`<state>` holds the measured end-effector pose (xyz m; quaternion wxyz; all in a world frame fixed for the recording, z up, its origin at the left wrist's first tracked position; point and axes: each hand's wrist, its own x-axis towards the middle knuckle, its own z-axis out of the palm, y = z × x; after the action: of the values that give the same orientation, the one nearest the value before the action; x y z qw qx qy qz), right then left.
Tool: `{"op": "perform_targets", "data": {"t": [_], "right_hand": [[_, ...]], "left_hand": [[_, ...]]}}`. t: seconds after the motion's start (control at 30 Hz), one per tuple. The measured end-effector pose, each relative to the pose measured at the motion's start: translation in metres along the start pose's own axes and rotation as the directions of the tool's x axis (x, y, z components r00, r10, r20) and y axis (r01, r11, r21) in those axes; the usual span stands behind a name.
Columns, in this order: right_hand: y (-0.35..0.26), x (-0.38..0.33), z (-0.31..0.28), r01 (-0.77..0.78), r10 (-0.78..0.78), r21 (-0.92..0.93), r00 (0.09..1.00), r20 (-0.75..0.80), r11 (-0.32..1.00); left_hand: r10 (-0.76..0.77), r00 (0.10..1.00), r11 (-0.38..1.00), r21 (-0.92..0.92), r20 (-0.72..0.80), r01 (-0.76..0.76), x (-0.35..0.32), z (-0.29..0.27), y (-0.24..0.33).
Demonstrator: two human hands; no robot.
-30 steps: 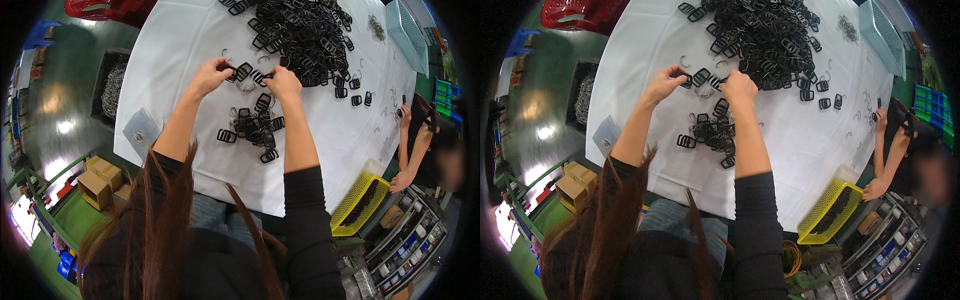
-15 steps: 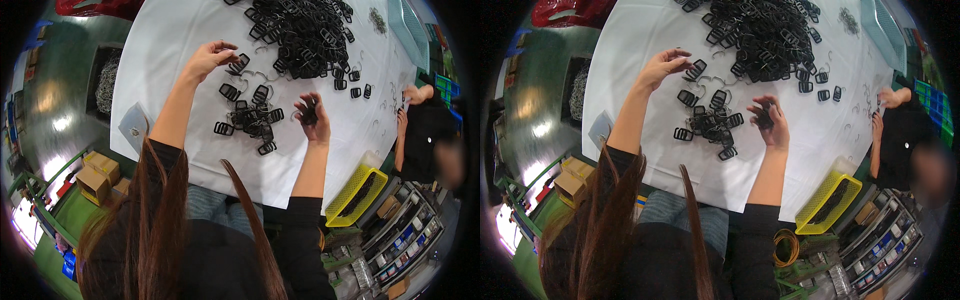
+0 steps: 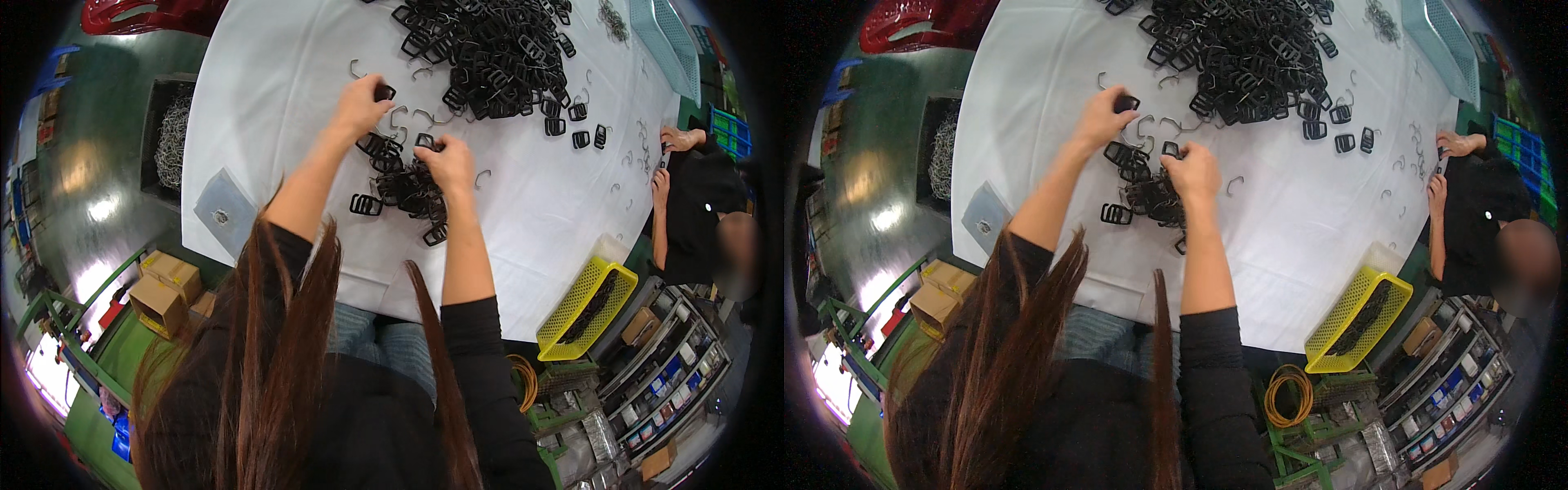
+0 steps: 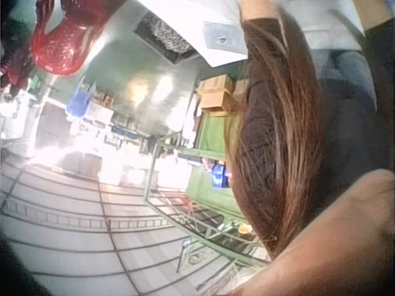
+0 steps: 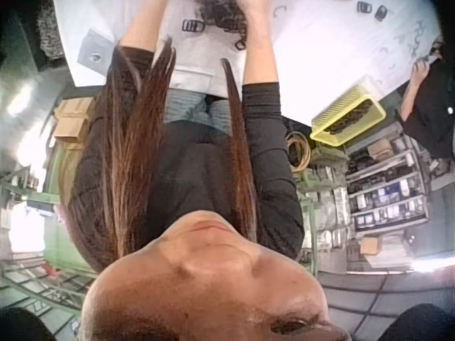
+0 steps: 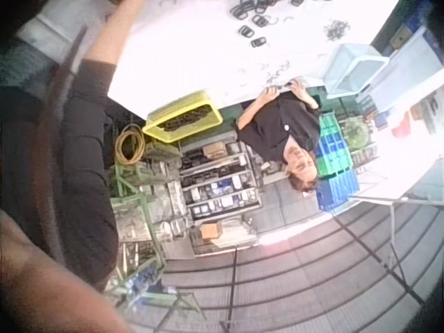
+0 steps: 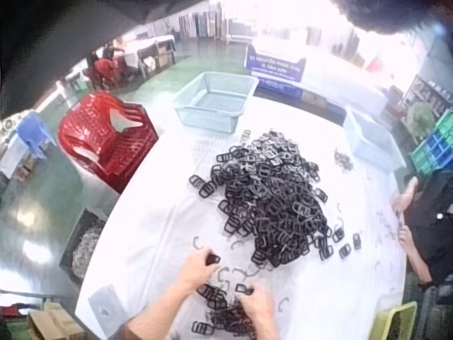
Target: The person sorts black plastic buckles and metal hooks on a white table, separating them into piles and placing the buckles into a yellow basket. Another person works across the table doing similar sorting.
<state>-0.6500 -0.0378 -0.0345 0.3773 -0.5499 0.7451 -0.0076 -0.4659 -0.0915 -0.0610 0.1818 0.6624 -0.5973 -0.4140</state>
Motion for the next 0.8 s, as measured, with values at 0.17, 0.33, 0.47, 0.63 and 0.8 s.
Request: {"op": "perform_targets", "data": {"t": [0.17, 0.33, 0.47, 0.63, 0.8], "right_hand": [[0.041, -0.028, -0.045, -0.202, -0.243, 0.936, 0.93, 0.276, 0.289], [0.018, -0.014, -0.041, -0.07, -0.338, 0.887, 0.909, 0.245, 0.456], [-0.022, 0.005, 0.0, 0.406, -0.402, -0.032, 0.911, 0.088, 0.913], [-0.029, 0.008, 0.016, 0.425, -0.411, -0.409, 0.903, 0.127, 0.807], [0.017, 0.005, -0.026, 0.236, -0.254, 0.104, 0.942, 0.221, 0.966]], "left_hand": [[-0.144, 0.947, 0.585, -0.748, 0.286, 0.315, -0.039, -0.048, -0.024], [-0.312, 0.918, 0.842, -0.376, 0.245, 0.387, -0.057, -0.033, -0.016], [-0.072, 0.997, 0.997, -0.043, -0.034, 0.07, -0.072, -0.009, -0.009], [-0.114, 0.988, 0.985, 0.114, -0.103, 0.126, -0.076, -0.014, -0.017], [-0.293, 0.952, 0.771, -0.566, 0.091, 0.291, -0.076, -0.016, -0.025]]}}
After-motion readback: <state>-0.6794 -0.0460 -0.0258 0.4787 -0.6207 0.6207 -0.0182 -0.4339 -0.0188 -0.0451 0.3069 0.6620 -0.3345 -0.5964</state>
